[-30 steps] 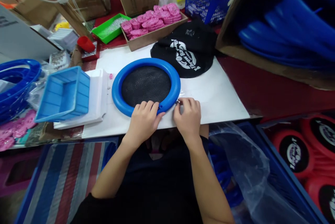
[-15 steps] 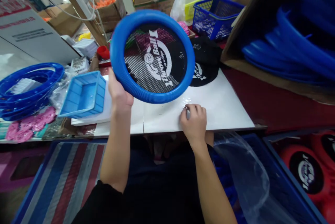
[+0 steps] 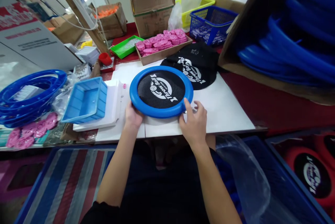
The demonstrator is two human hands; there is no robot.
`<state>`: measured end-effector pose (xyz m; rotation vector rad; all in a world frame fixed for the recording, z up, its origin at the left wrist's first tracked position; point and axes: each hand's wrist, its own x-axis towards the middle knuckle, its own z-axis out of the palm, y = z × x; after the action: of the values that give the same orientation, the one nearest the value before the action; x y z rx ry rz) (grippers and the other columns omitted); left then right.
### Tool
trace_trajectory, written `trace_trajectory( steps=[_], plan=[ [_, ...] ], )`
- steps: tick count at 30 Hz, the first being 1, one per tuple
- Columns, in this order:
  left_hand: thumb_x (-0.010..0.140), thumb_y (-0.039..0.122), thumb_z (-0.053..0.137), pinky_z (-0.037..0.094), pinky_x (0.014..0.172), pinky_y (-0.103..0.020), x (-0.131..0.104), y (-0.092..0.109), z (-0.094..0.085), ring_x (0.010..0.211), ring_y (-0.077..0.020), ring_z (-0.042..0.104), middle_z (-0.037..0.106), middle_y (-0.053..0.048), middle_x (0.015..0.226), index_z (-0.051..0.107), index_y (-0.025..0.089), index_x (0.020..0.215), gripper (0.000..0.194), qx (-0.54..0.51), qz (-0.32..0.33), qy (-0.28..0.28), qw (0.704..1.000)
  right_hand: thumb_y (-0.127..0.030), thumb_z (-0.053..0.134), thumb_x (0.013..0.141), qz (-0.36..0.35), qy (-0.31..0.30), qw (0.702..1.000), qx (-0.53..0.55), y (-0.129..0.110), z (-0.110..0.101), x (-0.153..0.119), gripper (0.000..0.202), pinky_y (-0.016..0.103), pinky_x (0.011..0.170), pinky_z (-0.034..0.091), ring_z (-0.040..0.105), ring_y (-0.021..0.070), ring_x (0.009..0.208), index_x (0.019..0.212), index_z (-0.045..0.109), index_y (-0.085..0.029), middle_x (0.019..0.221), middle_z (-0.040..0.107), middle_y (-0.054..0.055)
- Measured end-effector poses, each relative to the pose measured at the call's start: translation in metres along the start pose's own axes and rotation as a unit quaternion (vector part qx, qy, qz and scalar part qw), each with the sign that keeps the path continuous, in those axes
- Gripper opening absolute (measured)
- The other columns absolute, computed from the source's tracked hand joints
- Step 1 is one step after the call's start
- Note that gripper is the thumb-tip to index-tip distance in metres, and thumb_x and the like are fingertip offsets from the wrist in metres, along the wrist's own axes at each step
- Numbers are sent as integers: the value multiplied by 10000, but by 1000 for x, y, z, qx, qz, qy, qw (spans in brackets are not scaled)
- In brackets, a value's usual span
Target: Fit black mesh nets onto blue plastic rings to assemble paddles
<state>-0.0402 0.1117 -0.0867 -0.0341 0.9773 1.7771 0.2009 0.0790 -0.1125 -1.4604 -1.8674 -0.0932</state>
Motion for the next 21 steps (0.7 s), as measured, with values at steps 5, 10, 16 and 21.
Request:
trace_trajectory(
  steps=[5,10,16,21],
  plan=[
    [968,282,628,608,985,-305,-11,-4,-8,1039,-201,770,803,-90,1031,718,167,1010,152,56,12,-14,998,-27,551,915,-125,-50,991,-5,-2,-4,19,596,708,1201,410,389,459,1543,1469,626,-235,1652,461,187],
    [998,337,617,589,1056,-413,-20,-9,-8,1087,-237,776,787,-153,1093,666,142,1054,208,148,76,-76,983,-280,565,1049,-103,5,980,172,11,6,70,362,665,1259,388,436,400,1549,1398,640,-223,1505,624,169],
    [953,165,625,502,1182,-514,-40,-20,-13,1212,-279,715,790,-117,1170,741,197,1047,153,360,203,-155,897,-645,769,917,136,-19,844,519,8,30,99,540,640,1008,628,702,349,1194,1264,622,-258,1233,719,109],
    [870,-12,521,478,1201,-536,-54,-23,-13,1244,-333,691,769,-129,1259,784,205,1096,410,504,243,-229,797,-709,786,894,205,-142,727,640,1,26,79,510,686,961,647,725,308,1159,1167,626,-310,1162,732,33]
  ],
)
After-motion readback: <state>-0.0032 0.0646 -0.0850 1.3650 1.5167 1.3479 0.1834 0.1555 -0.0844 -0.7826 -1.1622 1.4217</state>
